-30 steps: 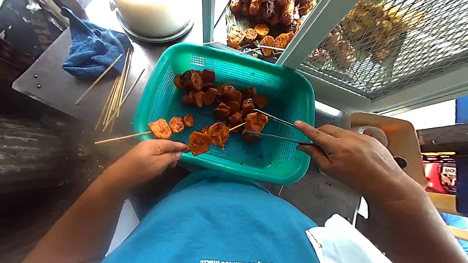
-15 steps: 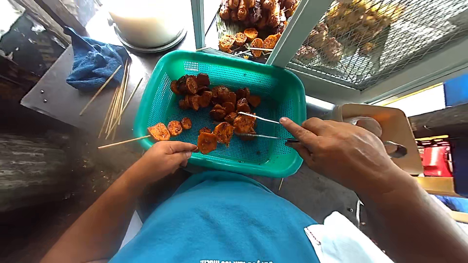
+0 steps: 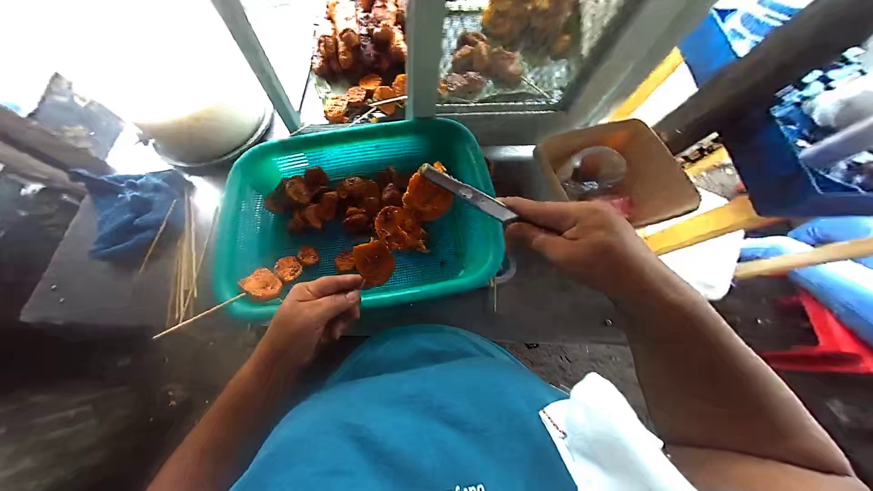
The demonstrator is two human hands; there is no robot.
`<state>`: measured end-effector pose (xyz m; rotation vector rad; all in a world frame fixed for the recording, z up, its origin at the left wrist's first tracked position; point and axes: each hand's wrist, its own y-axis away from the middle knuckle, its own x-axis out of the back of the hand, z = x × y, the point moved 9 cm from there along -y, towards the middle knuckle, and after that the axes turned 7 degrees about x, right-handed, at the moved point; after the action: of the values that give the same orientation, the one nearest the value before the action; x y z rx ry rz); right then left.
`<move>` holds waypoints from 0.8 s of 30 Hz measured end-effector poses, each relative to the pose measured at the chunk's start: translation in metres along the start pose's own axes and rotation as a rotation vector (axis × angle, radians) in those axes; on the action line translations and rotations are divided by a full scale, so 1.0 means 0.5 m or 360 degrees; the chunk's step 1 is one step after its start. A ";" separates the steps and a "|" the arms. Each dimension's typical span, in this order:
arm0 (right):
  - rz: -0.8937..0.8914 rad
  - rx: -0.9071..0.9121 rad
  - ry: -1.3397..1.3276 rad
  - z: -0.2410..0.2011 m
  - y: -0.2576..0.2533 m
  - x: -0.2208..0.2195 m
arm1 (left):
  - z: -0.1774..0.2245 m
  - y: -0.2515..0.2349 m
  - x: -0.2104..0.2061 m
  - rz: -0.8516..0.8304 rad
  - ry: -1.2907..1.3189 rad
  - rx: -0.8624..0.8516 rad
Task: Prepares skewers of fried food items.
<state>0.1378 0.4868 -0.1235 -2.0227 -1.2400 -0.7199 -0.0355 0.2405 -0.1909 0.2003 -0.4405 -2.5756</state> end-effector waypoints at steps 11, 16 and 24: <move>0.0641 -0.0333 -0.0871 0.067 0.207 -0.064 | 0.028 -0.099 -0.267 -0.0275 0.0282 -0.0026; 0.0713 -0.0320 -0.0919 0.029 0.215 -0.131 | 0.007 -0.120 -0.361 -0.0273 0.0322 0.0066; 0.0862 -0.0541 -0.0963 0.076 0.254 -0.123 | 0.027 -0.091 -0.370 -0.0215 -0.1499 -0.0953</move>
<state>0.2329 0.4384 -0.2233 -2.8247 -0.8142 -0.0444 0.0988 0.3763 -0.1835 -1.2502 0.0650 -2.6495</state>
